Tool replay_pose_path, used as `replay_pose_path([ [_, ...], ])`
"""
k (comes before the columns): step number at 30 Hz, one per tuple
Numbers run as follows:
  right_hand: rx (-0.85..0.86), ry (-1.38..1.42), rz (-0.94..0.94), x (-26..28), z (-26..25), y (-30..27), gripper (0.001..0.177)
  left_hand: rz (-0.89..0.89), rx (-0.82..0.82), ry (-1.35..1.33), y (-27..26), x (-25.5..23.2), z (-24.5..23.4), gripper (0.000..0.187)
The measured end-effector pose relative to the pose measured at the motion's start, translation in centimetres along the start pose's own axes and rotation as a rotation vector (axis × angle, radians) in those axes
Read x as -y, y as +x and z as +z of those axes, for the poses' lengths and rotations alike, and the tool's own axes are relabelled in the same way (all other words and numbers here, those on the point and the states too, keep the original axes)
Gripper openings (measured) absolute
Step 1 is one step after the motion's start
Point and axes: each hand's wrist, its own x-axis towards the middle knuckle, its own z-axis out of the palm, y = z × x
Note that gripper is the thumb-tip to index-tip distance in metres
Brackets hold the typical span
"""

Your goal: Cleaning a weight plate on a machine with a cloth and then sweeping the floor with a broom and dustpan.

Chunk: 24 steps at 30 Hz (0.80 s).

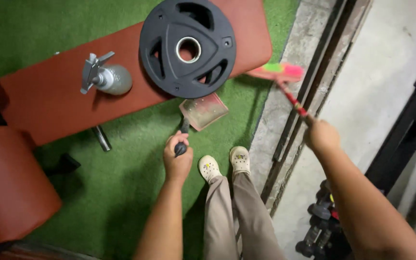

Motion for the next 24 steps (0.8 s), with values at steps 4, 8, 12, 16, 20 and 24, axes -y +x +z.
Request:
replay_pose_path([
  [4, -0.019, 0.034, 0.088, 3.1, 5.7, 7.1, 0.032, 0.049, -0.02, 0.025, 0.3, -0.4, 2.6, 0.021],
  [8, 0.198, 0.129, 0.06, 12.4, 9.4, 3.2, 0.032, 0.013, -0.032, 0.025, 0.6, -0.7, 4.1, 0.022],
  [12, 0.212, 0.078, -0.188, 12.3, 6.2, -3.2, 0.045, 0.031, -0.038, 0.038, 1.0, -1.2, 4.1, 0.021],
  [16, 0.275, 0.071, -0.251, 7.1, -0.2, -3.6, 0.051, -0.005, -0.034, 0.037, 0.9, -0.9, 3.6, 0.023],
  [20, 0.159, -0.048, -0.163, 3.1, -2.7, 0.7, 0.043, -0.02, -0.031, 0.004, 0.3, -1.4, 3.9, 0.028],
  [24, 0.082, -0.047, -0.077, 4.1, 1.9, 6.6, 0.038, 0.037, -0.068, 0.05, 0.1, -0.9, 4.9, 0.022],
])
